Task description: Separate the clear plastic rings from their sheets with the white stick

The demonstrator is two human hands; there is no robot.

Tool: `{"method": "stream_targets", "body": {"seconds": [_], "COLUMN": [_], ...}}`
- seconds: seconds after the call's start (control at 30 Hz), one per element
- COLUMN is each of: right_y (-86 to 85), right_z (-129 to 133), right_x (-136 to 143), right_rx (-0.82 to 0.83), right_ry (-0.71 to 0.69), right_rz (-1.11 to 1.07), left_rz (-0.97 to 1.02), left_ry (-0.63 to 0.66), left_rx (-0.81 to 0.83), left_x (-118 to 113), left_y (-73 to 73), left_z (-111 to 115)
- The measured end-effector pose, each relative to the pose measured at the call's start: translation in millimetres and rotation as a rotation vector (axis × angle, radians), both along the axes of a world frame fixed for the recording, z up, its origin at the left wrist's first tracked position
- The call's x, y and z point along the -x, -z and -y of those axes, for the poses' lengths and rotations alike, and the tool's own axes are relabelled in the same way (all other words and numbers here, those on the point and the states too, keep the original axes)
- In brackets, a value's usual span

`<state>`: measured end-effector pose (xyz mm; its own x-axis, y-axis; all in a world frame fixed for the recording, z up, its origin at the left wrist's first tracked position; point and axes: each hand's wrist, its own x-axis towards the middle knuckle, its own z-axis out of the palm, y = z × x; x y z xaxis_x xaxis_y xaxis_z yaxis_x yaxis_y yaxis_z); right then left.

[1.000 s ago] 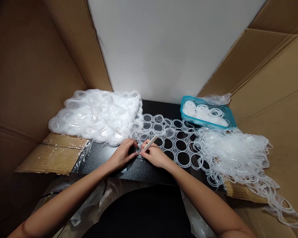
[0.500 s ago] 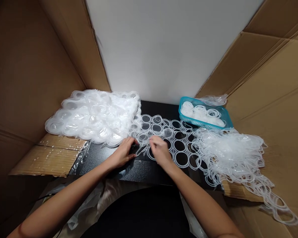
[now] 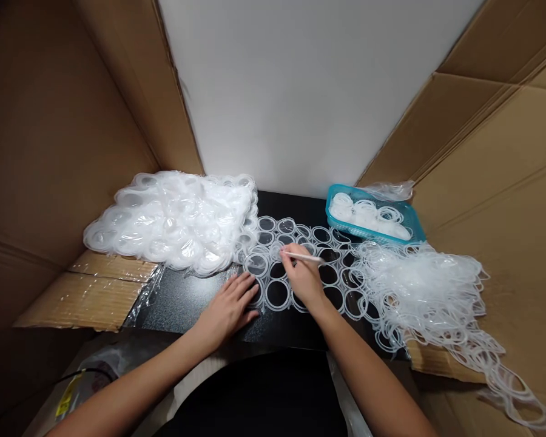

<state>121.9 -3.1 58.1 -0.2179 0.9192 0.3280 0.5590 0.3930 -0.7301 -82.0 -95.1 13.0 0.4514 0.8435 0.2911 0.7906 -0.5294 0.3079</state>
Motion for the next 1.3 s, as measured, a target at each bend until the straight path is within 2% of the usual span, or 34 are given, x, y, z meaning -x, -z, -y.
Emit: {"method": "stream_targets", "body": {"seconds": [0.1,0.17,0.23,0.33,0.4,0.7,0.87,1.0,1.07,1.1,1.17,1.23,1.3], "right_y": [3.0,5.8,9.1,14.4,17.5,19.6,19.1,28.0,32.5,33.8,34.0,31.0,25.2], "right_z": [4.2,6.2,6.3,3.2,1.1,-1.0,7.4,22.9,22.2,18.2,4.0,-13.3,-26.6], "right_x": [14.6,22.0,26.0,27.3,27.2,30.1,30.8,33.6,28.9,23.4,5.9,-16.3,-35.7], "right_rx": [-0.039,0.042,0.148,0.286,0.323,0.340,0.251,0.042,-0.023,-0.017,0.044,0.116,0.168], "right_ry": [-0.277,-0.448,-0.520,-0.513,-0.506,-0.451,-0.484,-0.551,-0.457,-0.340,-0.021,0.256,0.356], "right_rz": [0.115,0.164,0.181,0.148,0.117,0.124,0.186,0.220,0.151,0.086,-0.098,-0.303,-0.481], "left_rz": [-0.095,-0.104,-0.093,-0.064,-0.043,-0.028,0.027,0.071,0.083,0.080,0.066,0.049,0.025], "left_ry": [0.046,0.054,0.062,0.049,0.034,0.039,0.042,0.070,0.085,0.096,0.125,0.113,0.013], "left_rx": [-0.022,-0.017,-0.007,0.015,0.034,0.063,0.073,0.098,0.108,0.116,0.152,0.155,0.050], "left_x": [-1.2,1.0,4.7,10.1,12.0,13.4,15.3,18.0,20.7,22.6,27.5,32.5,35.4], "left_y": [12.7,14.0,11.3,6.6,5.3,3.9,2.8,-0.6,-5.3,-9.0,-19.3,-31.4,-41.1], "left_z": [18.4,28.8,34.6,34.4,31.3,24.9,22.1,20.2,18.2,15.8,5.7,-13.5,-40.9]}}
